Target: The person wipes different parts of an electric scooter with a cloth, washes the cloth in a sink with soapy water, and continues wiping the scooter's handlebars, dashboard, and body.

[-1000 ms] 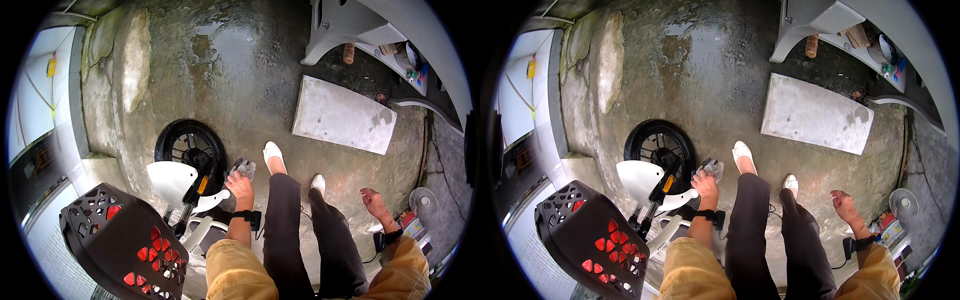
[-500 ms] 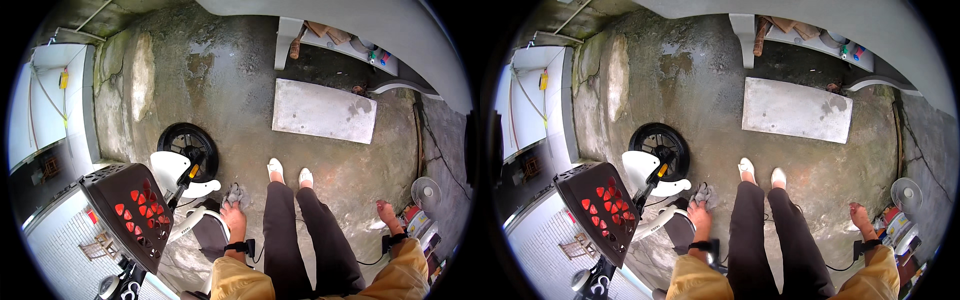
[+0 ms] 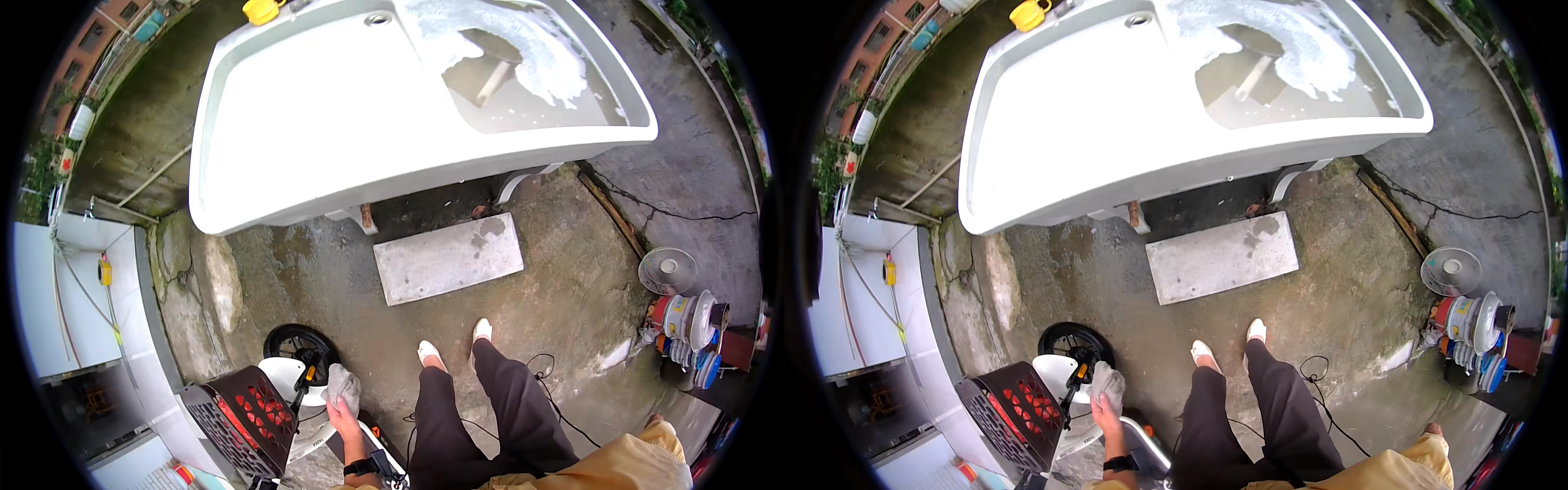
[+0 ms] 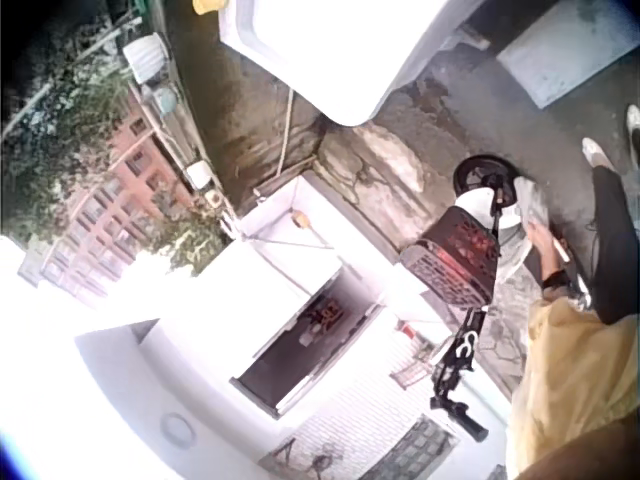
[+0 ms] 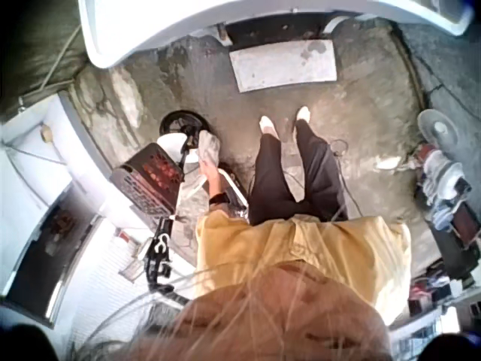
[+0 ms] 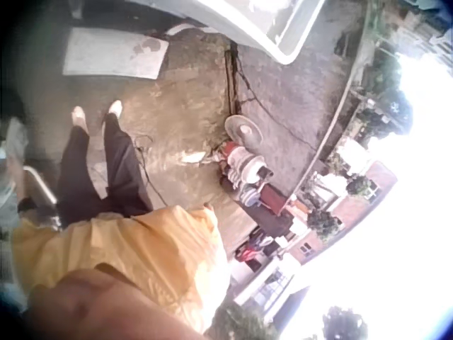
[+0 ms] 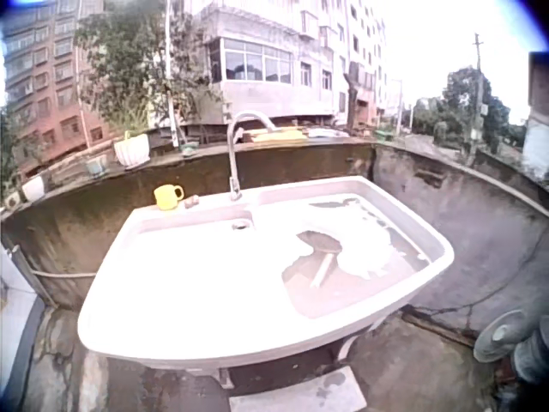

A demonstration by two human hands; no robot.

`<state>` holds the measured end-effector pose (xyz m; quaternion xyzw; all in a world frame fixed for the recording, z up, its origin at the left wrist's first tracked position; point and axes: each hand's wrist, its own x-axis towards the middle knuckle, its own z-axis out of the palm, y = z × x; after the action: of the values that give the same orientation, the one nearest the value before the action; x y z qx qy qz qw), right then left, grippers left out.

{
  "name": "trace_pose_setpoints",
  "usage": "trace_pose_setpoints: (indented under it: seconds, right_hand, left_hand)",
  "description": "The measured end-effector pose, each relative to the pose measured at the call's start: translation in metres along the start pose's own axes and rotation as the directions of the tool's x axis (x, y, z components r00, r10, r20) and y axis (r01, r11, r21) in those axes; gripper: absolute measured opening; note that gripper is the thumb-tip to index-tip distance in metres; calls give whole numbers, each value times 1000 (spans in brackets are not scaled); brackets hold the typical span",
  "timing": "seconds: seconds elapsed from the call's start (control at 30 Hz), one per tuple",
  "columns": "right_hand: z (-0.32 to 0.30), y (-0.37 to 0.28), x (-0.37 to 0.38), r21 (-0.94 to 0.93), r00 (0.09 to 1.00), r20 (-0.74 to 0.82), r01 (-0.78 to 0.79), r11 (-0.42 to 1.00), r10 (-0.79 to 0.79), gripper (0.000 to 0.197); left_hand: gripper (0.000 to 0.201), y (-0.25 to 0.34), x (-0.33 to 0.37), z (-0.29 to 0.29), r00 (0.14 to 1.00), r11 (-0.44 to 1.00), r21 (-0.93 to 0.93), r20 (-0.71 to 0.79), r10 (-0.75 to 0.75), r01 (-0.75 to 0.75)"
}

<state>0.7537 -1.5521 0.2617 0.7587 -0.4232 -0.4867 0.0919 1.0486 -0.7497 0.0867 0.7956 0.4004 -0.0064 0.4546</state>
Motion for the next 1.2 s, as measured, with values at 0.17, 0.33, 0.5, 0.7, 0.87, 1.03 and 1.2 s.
trace_pose_setpoints:
  seconds: [0.17, 0.33, 0.5, 0.7, 0.87, 1.03, 1.2]
  right_hand:
    - [25, 43, -11, 294, 990, 92, -131, 947, 109, 14]
    - [-13, 10, 61, 714, 985, 130, -172, 679, 112, 14]
    - [-179, -82, 92, 430, 729, -664, 554, 713, -165, 14]
    - [-500, -241, -53, 223, 369, -864, 890, 398, -341, 20]
    - [-650, -372, -98, 45, 244, -765, 943, 329, -596, 22]
    - [-714, -521, -82, -271, 13, -432, 952, 144, -902, 35]
    - [-706, -628, -79, -575, 238, -58, 786, 227, -970, 71]
  left_hand:
    - [61, 176, -22, -2, 941, 987, -61, -317, 120, -147]
    - [54, 385, -70, -10, 956, 801, -525, -102, 274, -286]
    - [50, 541, -95, 69, 841, 615, -785, 278, 463, -79]
    - [54, 616, -47, 217, 585, 681, -718, 615, 528, 141]
    - [66, 594, 21, 314, 696, 848, -467, 523, 492, -249]
    - [53, 591, 43, 321, 793, 941, -337, 582, 177, 37]
    - [45, 592, 36, 355, 876, 924, -374, 468, 118, 76]
